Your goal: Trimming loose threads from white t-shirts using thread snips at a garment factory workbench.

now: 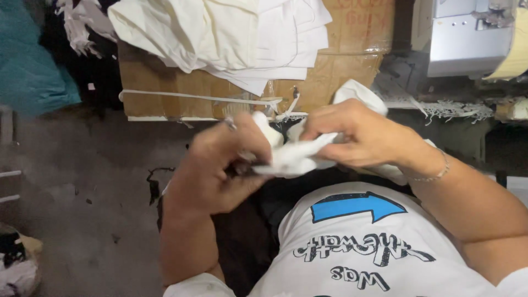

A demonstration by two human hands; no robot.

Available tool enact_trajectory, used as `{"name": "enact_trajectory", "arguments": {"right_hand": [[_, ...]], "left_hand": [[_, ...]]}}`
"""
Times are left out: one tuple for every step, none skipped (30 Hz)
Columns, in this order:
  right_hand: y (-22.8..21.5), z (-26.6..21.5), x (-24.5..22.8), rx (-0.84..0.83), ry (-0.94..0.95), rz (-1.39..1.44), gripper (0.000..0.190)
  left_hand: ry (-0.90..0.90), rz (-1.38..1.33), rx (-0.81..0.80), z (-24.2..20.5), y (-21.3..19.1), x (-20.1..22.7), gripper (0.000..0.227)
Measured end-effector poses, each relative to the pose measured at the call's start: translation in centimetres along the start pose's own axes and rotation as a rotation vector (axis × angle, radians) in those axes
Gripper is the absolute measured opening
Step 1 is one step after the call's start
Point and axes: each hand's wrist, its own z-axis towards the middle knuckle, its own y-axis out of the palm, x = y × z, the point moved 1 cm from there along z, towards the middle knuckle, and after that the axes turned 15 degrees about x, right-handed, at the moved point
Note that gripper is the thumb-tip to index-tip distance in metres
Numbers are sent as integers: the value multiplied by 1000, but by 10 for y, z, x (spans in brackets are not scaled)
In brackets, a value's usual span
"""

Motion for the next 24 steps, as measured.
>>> {"name": "enact_trajectory", "arguments": {"right_hand": [[-3, -5, 0, 33, 12, 10, 17], [-7, -10, 1, 65, 23, 19, 27], [-7, -19, 2, 53, 21, 20, 27], [-9, -28, 3, 110, 57, 51, 30], [-13, -36, 5, 168, 91, 74, 34], [-15, -40, 5, 158, 86, 68, 34], [-18, -46, 4, 156, 84, 82, 35], [-20, -51, 3, 154, 82, 96, 36], [-24, -54, -5, 138, 82, 87, 36], [-27, -56, -13, 141, 100, 68, 34], [-32, -57, -21, 140, 114, 47, 33], [-36, -62, -25, 121, 112, 37, 33], [-40, -67, -27, 127, 126, 25, 30], [-45, -72, -30, 134, 139, 13, 28], [-46, -76, -29, 121, 140, 5, 28], [-49, -79, -28, 149, 164, 35, 25], [-50, -83, -27, 181, 189, 67, 23], [-52, -91, -20, 174, 193, 62, 23], [-55, -99, -13, 202, 214, 35, 23], [-58, -108, -6, 230, 236, 7, 25], [-59, -113, -1, 230, 242, 2, 25], [-61, -118, 5, 217, 263, -38, 27], [-63, -122, 10, 206, 280, -77, 31], [-63, -119, 7, 207, 284, -82, 31]], "left_hand": [[-19, 265, 37, -4, -6, -7, 18], [-40, 530, 74, -9, -12, -15, 40], [-45, 532, 85, -12, -10, -29, 40], [-93, 507, 78, -15, -8, -44, 37], [-133, 479, 72, -16, -5, -59, 34], [-131, 478, 85, -18, 0, -65, 34], [-172, 452, 76, -19, 6, -71, 27], [-213, 425, 66, -21, 12, -78, 28], [-213, 418, 83, -20, 15, -82, 28], [-242, 427, 84, -19, 17, -86, 30], [-271, 436, 90, -19, 18, -90, 32], [-269, 428, 111, -18, 20, -89, 32], [-318, 390, 109, -17, 21, -89, 30], [-365, 351, 106, -16, 23, -88, 38], [-364, 343, 118, -17, 24, -90, 38], [-350, 319, 106, -17, 26, -91, 37], [-337, 298, 89, -19, 27, -93, 40], [-338, 290, 95, -20, 29, -92, 40], [-299, 168, 130, -21, 30, -91, 32], [-261, 45, 164, -22, 32, -89, 29], [-261, 37, 162, -23, 33, -90, 29], [-238, -46, 183, -25, 34, -91, 31], [-214, -127, 205, -25, 35, -91, 32], [-212, -133, 203, -26, 36, -91, 32]]}}
